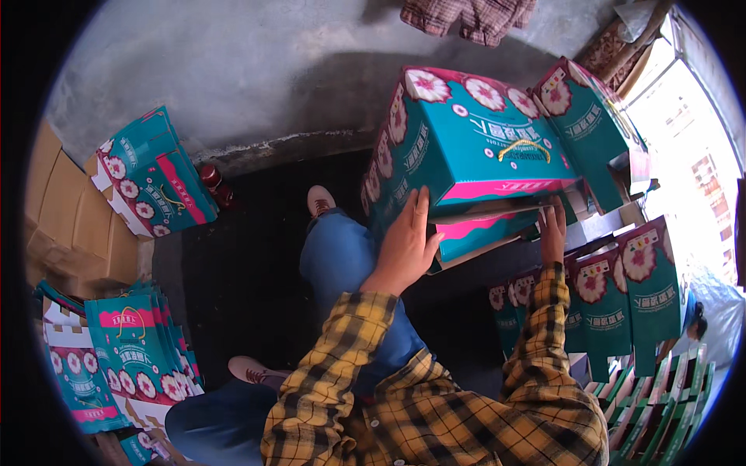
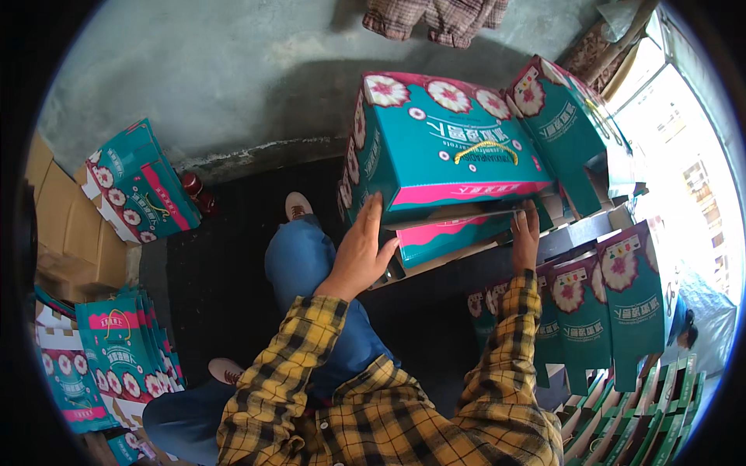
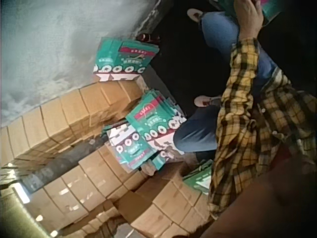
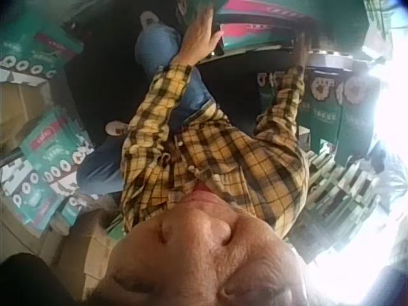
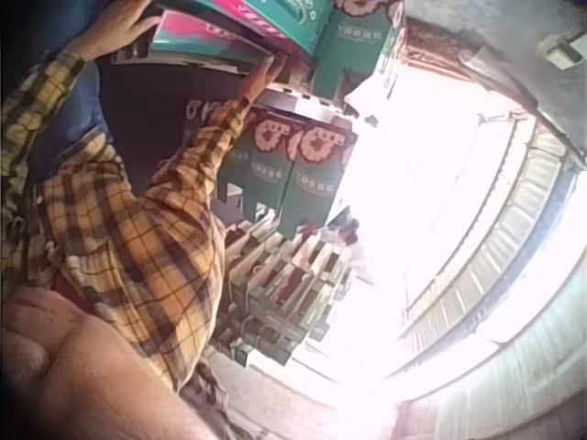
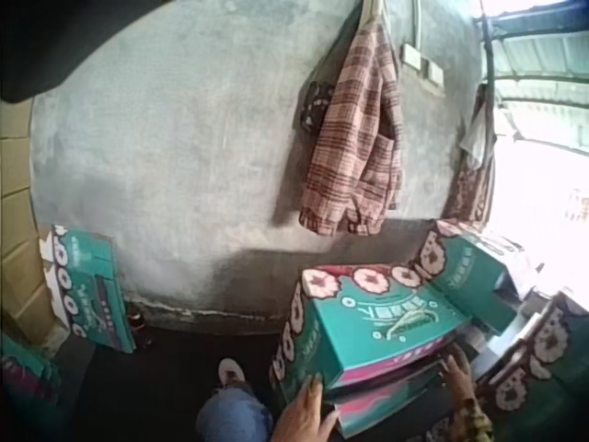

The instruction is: The recorder is manually folding and assembling cardboard product boxes from flat templates.

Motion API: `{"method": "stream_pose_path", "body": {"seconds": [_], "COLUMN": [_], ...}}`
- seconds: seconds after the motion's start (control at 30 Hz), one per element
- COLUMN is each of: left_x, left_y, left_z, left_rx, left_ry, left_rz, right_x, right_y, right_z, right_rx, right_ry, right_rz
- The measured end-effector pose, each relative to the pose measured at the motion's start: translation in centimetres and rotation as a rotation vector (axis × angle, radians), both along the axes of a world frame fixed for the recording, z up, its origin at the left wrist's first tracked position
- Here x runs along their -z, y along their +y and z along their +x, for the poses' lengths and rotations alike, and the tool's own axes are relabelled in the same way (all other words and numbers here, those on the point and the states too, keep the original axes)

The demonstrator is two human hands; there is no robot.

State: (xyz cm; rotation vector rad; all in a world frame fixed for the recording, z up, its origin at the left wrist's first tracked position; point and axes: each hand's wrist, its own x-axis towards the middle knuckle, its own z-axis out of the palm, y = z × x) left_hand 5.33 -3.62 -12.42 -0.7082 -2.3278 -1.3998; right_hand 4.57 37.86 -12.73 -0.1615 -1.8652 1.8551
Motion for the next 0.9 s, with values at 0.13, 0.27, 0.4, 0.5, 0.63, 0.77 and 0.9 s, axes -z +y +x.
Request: {"method": "stream_pose_path", "body": {"seconds": [0.13, 0.27, 0.4, 0.5, 0.63, 0.77, 0.9], "left_x": [0.4, 0.5, 1.2, 2.8, 2.4, 4.0, -0.1], "left_y": [0.2, 0.1, -0.7, -1.3, -4.1, -7.4, -14.8], "left_z": [-0.1, 0.5, 2.6, 5.2, 12.4, 18.1, 21.8], "left_rx": [0.037, 0.031, -0.160, -0.297, -0.141, 0.048, 0.194], "left_ry": [-0.009, 0.018, 0.047, 0.204, 0.197, 0.272, -0.502], "left_rz": [-0.007, -0.115, -0.364, -0.656, -0.866, -0.615, 0.318], "right_x": [0.9, 2.7, 4.1, -2.5, -10.1, -9.8, -10.0], "right_y": [0.5, 1.9, 1.6, -4.6, -17.5, -31.5, -42.0], "right_z": [0.1, 1.1, 2.4, 4.4, 5.7, 7.1, 5.9], "right_rx": [-0.019, 0.108, 0.516, 0.656, 0.308, -0.288, -0.924], "right_ry": [0.003, -0.007, 0.029, 0.227, 0.420, 0.389, 0.389], "right_rz": [-0.024, -0.094, 0.280, 0.604, 0.670, 1.006, 1.155]}}
